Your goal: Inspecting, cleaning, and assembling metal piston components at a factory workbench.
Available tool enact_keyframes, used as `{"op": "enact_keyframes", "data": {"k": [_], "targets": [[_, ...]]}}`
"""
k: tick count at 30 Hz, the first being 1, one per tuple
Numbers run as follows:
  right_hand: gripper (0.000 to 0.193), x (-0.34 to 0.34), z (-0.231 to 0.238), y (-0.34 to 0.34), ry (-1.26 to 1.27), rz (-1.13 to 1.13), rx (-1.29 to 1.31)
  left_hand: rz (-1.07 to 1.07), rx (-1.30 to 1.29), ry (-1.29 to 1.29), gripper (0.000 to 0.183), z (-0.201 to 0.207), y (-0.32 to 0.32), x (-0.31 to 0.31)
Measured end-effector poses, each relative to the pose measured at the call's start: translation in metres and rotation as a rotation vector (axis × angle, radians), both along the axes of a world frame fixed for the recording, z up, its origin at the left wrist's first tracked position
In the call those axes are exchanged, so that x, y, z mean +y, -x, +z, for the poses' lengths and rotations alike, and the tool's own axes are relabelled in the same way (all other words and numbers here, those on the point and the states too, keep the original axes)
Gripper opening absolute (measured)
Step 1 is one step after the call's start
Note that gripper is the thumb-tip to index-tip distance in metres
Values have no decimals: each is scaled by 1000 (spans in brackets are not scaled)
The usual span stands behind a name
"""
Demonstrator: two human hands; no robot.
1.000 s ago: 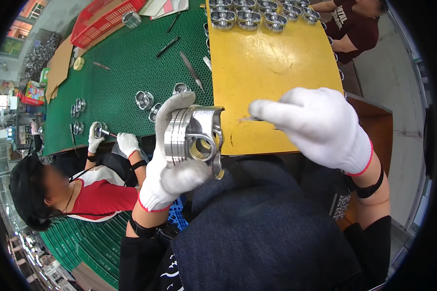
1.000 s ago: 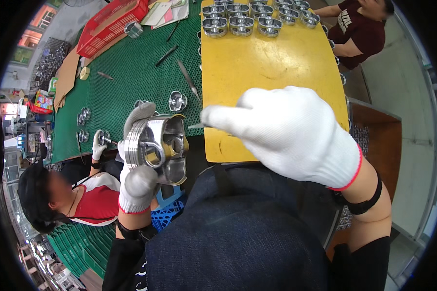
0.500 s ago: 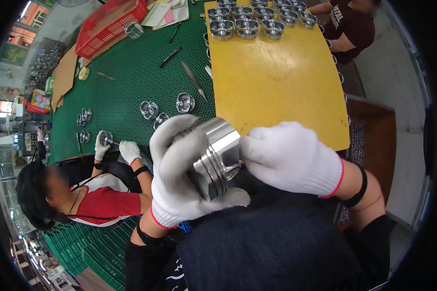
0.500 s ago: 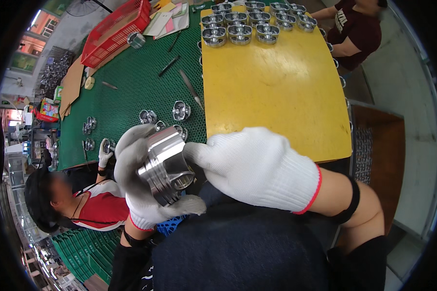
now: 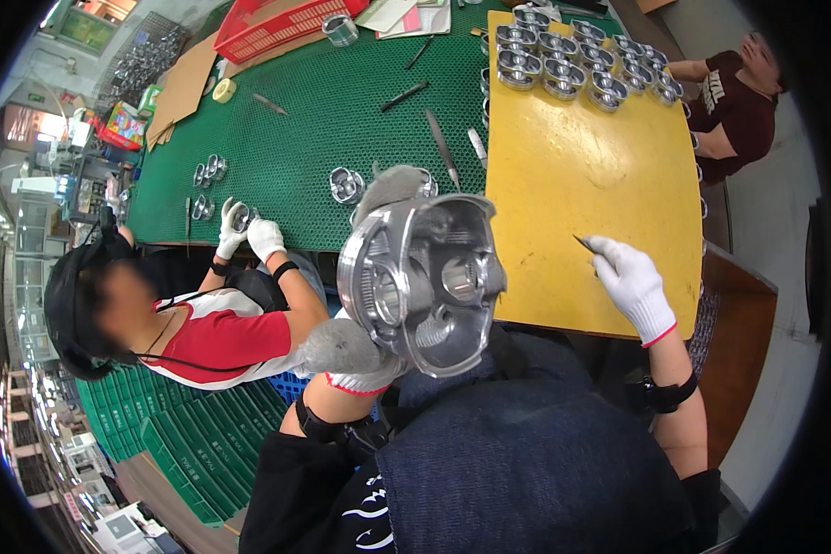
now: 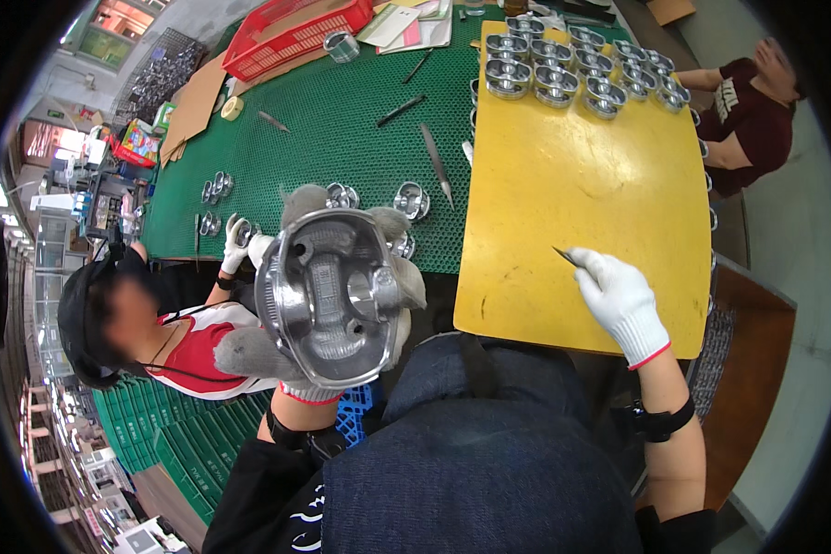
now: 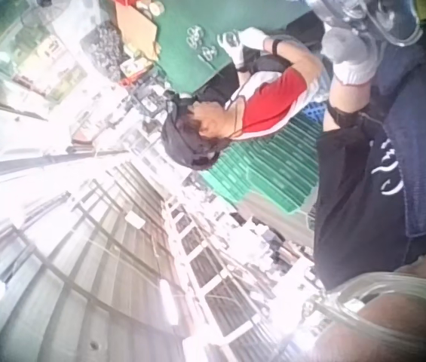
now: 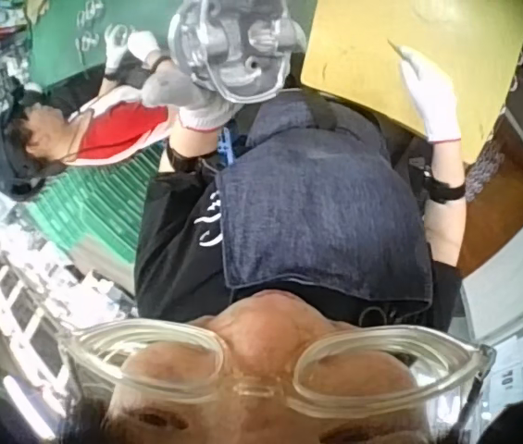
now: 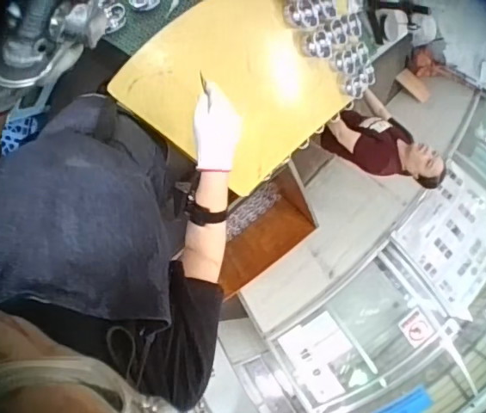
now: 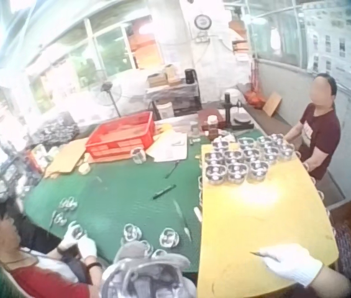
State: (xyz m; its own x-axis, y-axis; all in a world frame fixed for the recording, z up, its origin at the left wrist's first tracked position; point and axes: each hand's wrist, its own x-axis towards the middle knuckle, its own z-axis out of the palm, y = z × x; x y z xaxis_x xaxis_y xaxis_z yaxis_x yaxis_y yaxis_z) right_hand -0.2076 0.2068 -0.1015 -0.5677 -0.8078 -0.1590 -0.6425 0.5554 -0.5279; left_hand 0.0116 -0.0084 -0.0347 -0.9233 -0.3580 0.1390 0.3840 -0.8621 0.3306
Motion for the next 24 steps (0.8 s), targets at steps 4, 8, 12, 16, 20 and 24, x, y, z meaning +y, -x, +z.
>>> {"op": "enact_keyframes", "data": {"k": [4, 8, 12, 16, 20, 24], "targets": [[23, 10, -46, -1, -118, -48, 10, -315, 137, -79, 68, -21, 1, -27], [23, 32, -107, 0, -14, -193, -81, -571, 238, -6, 67, -40, 2, -43], [23, 30, -102, -4, 30, -342, -226, -483, 41, -382, 68, -3, -3, -22], [22, 25, -93, -9, 41, -358, -231, -249, 99, -311, 71, 3, -4, -6], [22, 35, -105, -6, 24, -360, -189, -209, 169, -404, 84, 0, -3, -1], [22, 28, -102, -9, 48, -341, -148, -425, 220, -585, 102, -11, -3, -8]]}}
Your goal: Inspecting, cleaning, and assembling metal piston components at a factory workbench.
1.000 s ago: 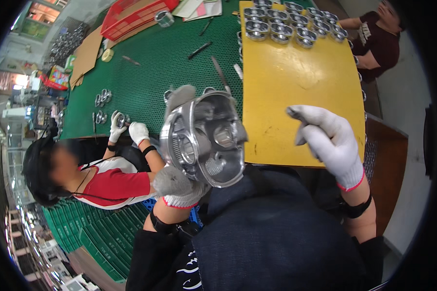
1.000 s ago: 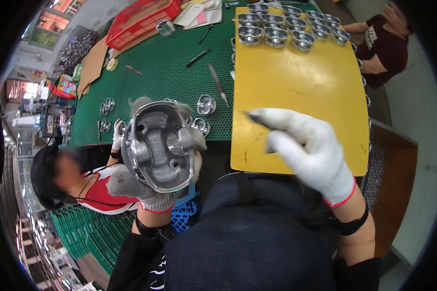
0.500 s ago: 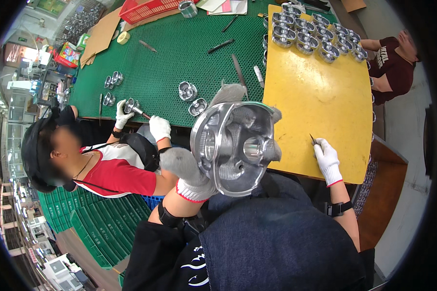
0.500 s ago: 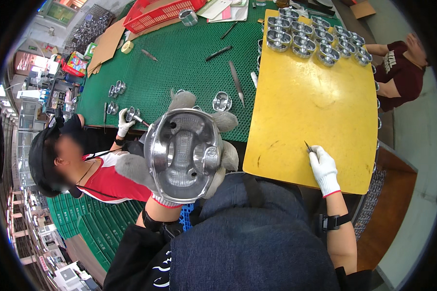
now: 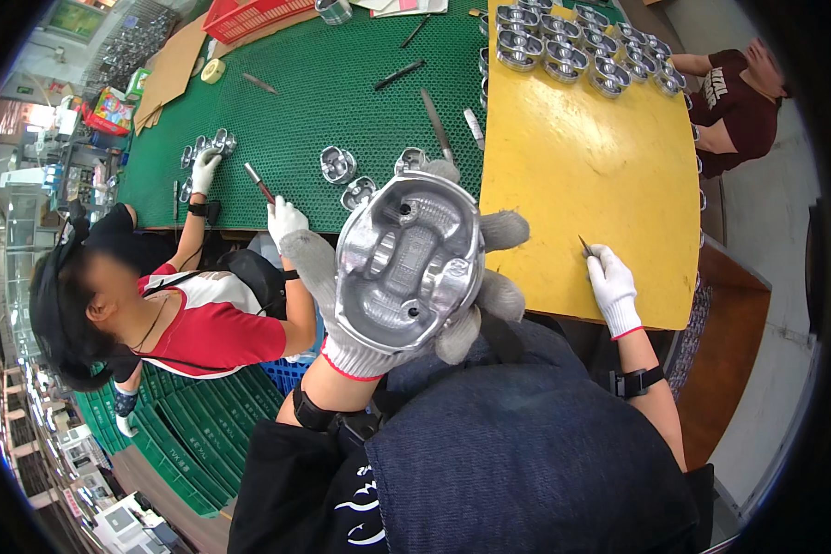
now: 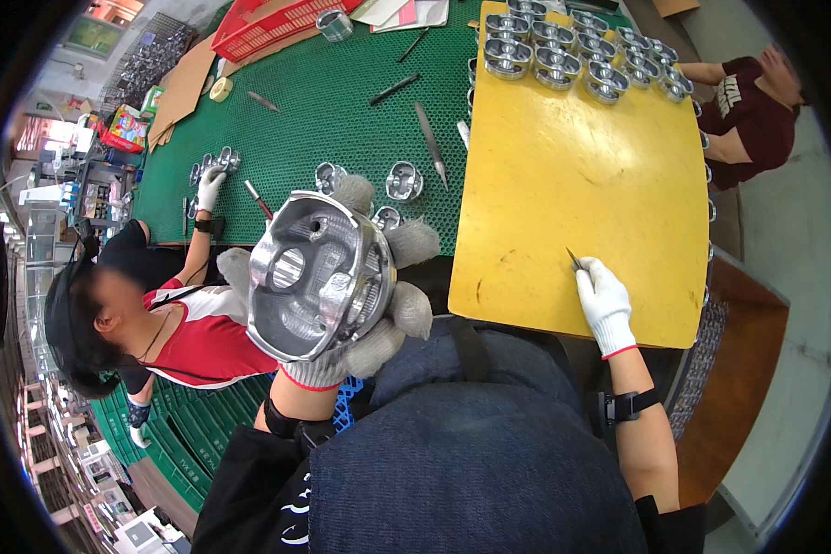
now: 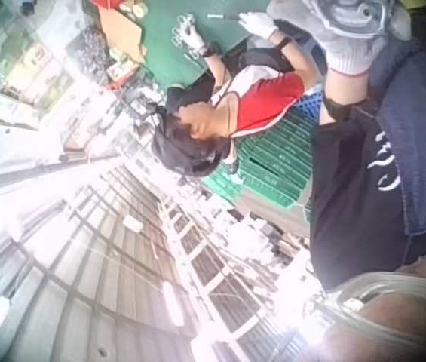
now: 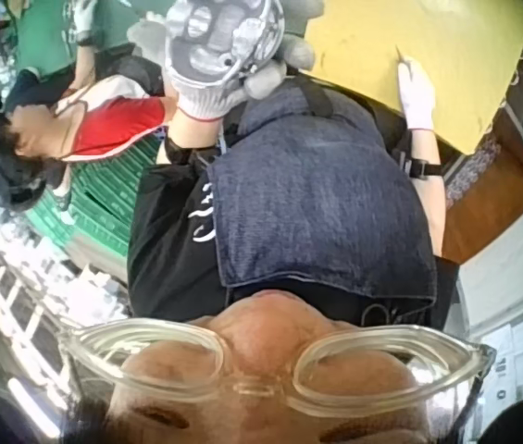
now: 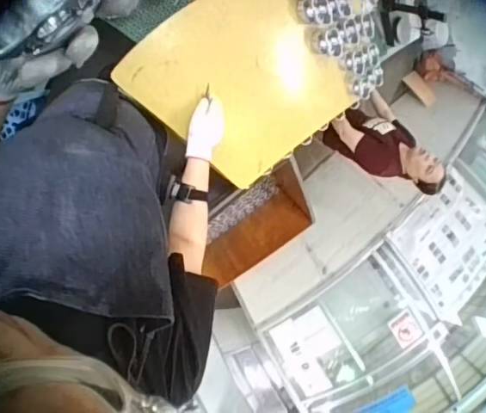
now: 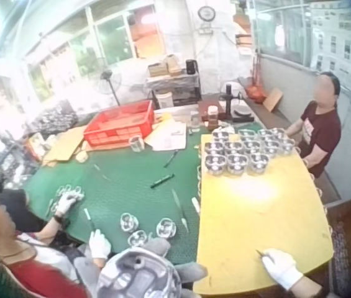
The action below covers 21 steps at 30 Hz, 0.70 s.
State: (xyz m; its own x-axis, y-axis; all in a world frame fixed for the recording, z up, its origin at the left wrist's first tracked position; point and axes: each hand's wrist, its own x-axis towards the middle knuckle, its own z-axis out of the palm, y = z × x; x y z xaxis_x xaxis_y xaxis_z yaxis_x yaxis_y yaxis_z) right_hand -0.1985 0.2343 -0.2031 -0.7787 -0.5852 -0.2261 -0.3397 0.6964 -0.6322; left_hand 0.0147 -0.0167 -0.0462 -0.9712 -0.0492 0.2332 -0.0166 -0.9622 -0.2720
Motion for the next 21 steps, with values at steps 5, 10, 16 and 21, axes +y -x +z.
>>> {"op": "enact_keyframes", "data": {"k": [5, 10, 16, 21], "targets": [[23, 2, -3, 1, -20, 9, 16, -17, 180, 7, 77, -17, 1, 6], [22, 2, -1, 0, -33, 5, 32, 80, -99, 92, 74, 27, 7, 15], [23, 2, -3, 1, -7, 30, 74, 116, 64, -14, 94, 18, 12, 13], [23, -3, -1, 0, -30, 21, 80, 91, -143, 189, 104, 12, 10, -6]]}}
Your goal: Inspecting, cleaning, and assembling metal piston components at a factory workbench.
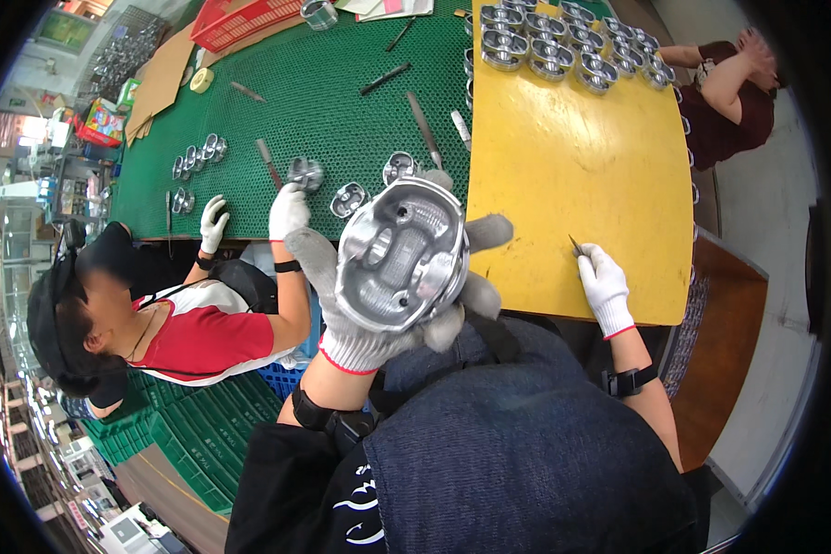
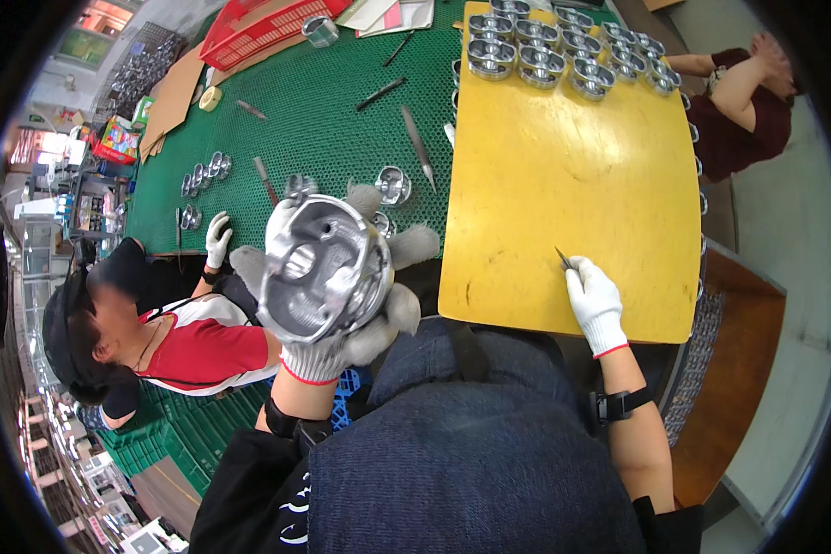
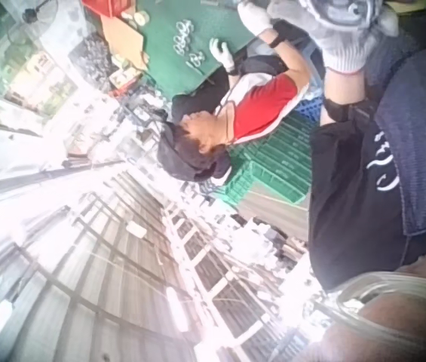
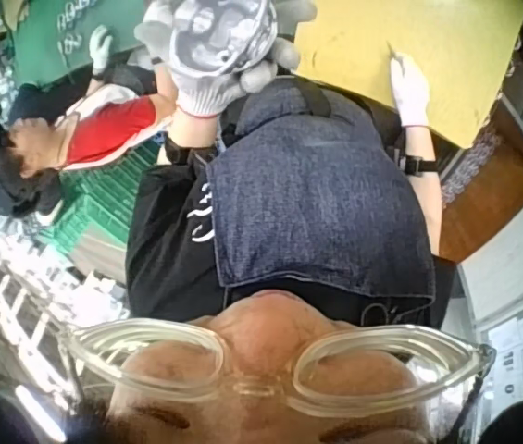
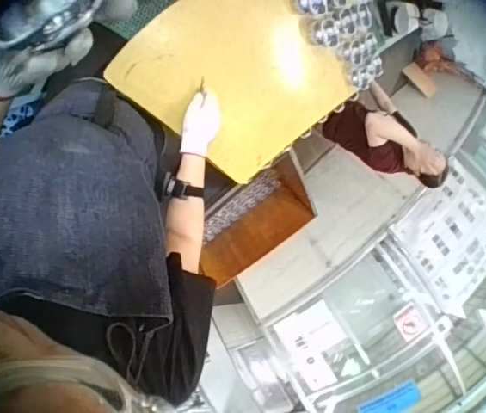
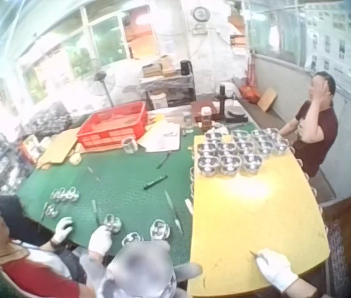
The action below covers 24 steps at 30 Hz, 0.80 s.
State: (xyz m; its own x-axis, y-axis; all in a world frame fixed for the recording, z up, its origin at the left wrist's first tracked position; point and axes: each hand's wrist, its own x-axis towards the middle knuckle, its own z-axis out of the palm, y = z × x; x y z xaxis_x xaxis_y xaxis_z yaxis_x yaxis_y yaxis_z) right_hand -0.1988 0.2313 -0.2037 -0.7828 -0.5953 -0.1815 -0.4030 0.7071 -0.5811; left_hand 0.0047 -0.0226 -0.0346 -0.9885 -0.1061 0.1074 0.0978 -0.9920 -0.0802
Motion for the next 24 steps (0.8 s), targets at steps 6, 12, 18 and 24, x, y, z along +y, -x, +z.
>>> {"op": "enact_keyframes", "data": {"k": [6, 12, 18, 24], "targets": [[23, 4, -12, 2, 19, -15, -28, 365, -484, 304, 72, -52, -22, -42], [21, 15, -18, -3, 27, -98, -47, 612, -815, 136, 25, -225, -80, -161], [25, 4, 9, -13, -22, -203, -237, 731, -1197, 146, 15, -285, -42, -242], [37, 32, 66, -12, -111, -218, -133, 546, -1379, 694, 20, -400, -56, -283]]}}
